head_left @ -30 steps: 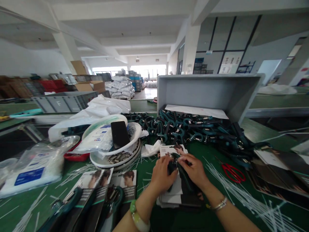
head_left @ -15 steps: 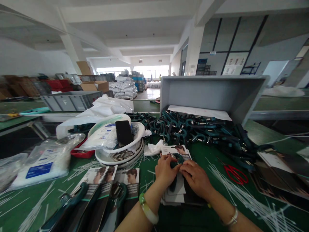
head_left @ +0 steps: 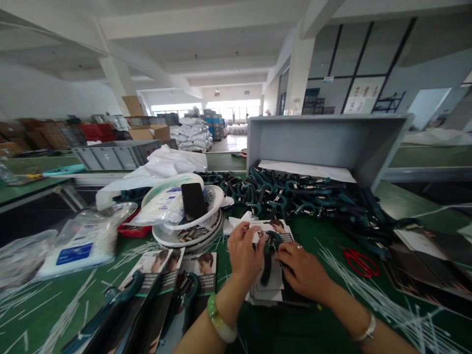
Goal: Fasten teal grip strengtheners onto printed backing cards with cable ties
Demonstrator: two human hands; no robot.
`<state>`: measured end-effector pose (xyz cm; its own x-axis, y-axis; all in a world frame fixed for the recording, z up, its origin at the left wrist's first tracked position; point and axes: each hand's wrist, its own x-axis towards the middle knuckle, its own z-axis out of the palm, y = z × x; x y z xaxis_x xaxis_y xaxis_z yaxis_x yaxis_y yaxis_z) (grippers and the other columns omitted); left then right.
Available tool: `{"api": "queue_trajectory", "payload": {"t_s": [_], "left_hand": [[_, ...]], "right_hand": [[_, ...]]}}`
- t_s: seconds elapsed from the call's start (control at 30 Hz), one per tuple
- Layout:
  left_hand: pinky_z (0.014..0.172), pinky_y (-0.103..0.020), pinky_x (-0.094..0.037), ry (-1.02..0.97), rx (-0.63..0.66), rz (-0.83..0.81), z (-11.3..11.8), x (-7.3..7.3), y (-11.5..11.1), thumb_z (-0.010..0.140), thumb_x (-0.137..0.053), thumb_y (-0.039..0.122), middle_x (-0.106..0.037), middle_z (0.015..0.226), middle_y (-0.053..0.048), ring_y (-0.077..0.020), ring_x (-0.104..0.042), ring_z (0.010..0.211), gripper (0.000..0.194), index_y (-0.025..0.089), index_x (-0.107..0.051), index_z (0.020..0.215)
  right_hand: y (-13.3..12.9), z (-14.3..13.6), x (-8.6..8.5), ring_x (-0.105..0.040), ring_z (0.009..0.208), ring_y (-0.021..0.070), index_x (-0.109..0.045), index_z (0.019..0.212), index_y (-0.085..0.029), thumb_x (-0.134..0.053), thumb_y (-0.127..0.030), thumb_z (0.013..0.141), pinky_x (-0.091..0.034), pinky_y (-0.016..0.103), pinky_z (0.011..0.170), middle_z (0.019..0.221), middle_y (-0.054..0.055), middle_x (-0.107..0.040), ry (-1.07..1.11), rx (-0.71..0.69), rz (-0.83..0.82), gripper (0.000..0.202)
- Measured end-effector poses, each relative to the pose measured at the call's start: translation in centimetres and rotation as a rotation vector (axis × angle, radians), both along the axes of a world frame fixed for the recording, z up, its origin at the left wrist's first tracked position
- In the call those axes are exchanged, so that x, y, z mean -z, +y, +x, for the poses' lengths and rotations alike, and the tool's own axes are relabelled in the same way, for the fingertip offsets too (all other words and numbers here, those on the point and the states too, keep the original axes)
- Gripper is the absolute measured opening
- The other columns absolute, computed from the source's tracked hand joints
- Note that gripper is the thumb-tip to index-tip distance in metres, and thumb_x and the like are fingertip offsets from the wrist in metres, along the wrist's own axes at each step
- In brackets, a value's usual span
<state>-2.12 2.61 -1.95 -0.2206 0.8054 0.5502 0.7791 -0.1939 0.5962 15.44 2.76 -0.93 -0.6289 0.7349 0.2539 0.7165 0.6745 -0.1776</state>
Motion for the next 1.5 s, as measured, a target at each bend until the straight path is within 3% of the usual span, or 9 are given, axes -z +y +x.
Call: {"api": "queue_trajectory", "payload": {"t_s": [0.07, 0.17, 0.3, 0.37, 0.6, 0.77, 0.87, 1.03, 1.5], "left_hand": [[0.098, -0.048, -0.032, -0.128, -0.15, 0.091, -1.1, 1.2, -1.2, 0.079, -0.056, 0.035, -0.047, 0.122, -0.012, -0.0285, -0.042, 0.116, 0.037, 0.021, -0.053, 0.114], [0.091, -0.046, -0.041, -0.511, -0.252, -0.031, -2.1, 4.1, -2.4, 0.076, -0.058, 0.036, -0.049, 0.12, -0.017, -0.0266, -0.052, 0.106, 0.056, 0.015, -0.037, 0.124], [0.079, -0.034, -0.049, -0.84, 0.041, -0.204, -1.9, 6.7, -3.0, 0.079, -0.053, 0.034, -0.064, 0.096, -0.01, -0.0187, -0.062, 0.085, 0.032, 0.016, -0.05, 0.106], [0.078, -0.032, -0.049, -0.815, 0.124, -0.192, -1.5, 6.7, -3.1, 0.08, -0.052, 0.034, -0.067, 0.09, -0.008, -0.018, -0.063, 0.084, 0.024, 0.017, -0.057, 0.096], [0.073, -0.028, -0.05, -0.446, 0.15, -0.053, -1.2, 5.9, -3.3, 0.083, -0.05, 0.031, -0.068, 0.086, -0.006, -0.0165, -0.063, 0.079, 0.022, 0.018, -0.066, 0.092], [0.073, -0.024, -0.048, -0.203, 0.19, -0.039, -1.5, 5.4, -3.4, 0.084, -0.048, 0.022, -0.069, 0.088, -0.004, -0.0142, -0.062, 0.081, 0.021, 0.021, -0.066, 0.096], [0.075, -0.024, -0.047, -0.104, 0.207, -0.068, -1.5, 4.9, -3.4, 0.084, -0.049, 0.019, -0.069, 0.09, -0.002, -0.0141, -0.062, 0.084, 0.022, 0.024, -0.066, 0.097], [0.073, -0.022, -0.047, -0.069, 0.195, -0.102, -1.3, 4.3, -3.3, 0.083, -0.051, 0.018, -0.069, 0.088, -0.001, -0.0131, -0.062, 0.081, 0.02, 0.024, -0.068, 0.094], [0.069, -0.022, -0.045, -0.007, 0.184, -0.119, -1.3, 4.2, -3.4, 0.084, -0.052, 0.019, -0.069, 0.085, 0.001, -0.0128, -0.062, 0.079, 0.02, 0.026, -0.068, 0.093]], "right_hand": [[-0.8, 0.0, 0.1, -0.047, 0.104, 0.0239, -0.064, 0.095, -0.023, -0.05, -0.02, 0.076, -0.038, 0.036, 0.083, 0.113, 0.008, -0.053, -0.019, -0.053, 0.032, 0.023], [-1.5, -0.6, 0.1, -0.046, 0.103, 0.0263, -0.066, 0.084, -0.021, -0.048, -0.02, 0.079, -0.037, 0.039, 0.081, 0.115, 0.008, -0.054, -0.104, -0.049, 0.1, 0.018], [-1.2, -1.8, 0.2, -0.049, 0.094, 0.0236, -0.064, 0.082, -0.018, -0.045, -0.011, 0.08, -0.036, 0.037, 0.075, 0.104, 0.008, -0.059, -0.22, -0.071, 0.184, 0.021], [-1.1, -2.2, 0.5, -0.05, 0.089, 0.0223, -0.063, 0.082, -0.018, -0.045, -0.01, 0.081, -0.035, 0.035, 0.071, 0.098, 0.007, -0.061, -0.24, -0.079, 0.209, 0.02], [-1.3, -2.6, 1.0, -0.052, 0.087, 0.0223, -0.06, 0.08, -0.016, -0.049, -0.011, 0.078, -0.037, 0.033, 0.07, 0.087, 0.008, -0.06, -0.21, -0.087, 0.247, 0.012], [-0.8, -2.8, -0.3, -0.053, 0.077, 0.0166, -0.054, 0.081, -0.016, -0.04, -0.018, 0.085, -0.039, 0.027, 0.066, 0.082, 0.006, -0.058, 0.064, -0.02, 0.171, 0.015], [-0.6, -3.1, 0.3, -0.054, 0.071, 0.0151, -0.053, 0.083, -0.018, -0.037, -0.021, 0.088, -0.04, 0.026, 0.063, 0.078, 0.004, -0.059, 0.191, 0.015, 0.128, 0.017], [-0.8, -3.6, 1.9, -0.055, 0.076, 0.0174, -0.057, 0.087, -0.019, -0.04, -0.025, 0.089, -0.041, 0.028, 0.067, 0.081, 0.004, -0.061, 0.242, 0.077, 0.084, 0.018], [-0.6, -3.7, 2.7, -0.056, 0.08, 0.0191, -0.06, 0.087, -0.021, -0.04, -0.03, 0.091, -0.043, 0.031, 0.071, 0.083, 0.004, -0.063, 0.299, 0.101, 0.099, 0.022]]}}
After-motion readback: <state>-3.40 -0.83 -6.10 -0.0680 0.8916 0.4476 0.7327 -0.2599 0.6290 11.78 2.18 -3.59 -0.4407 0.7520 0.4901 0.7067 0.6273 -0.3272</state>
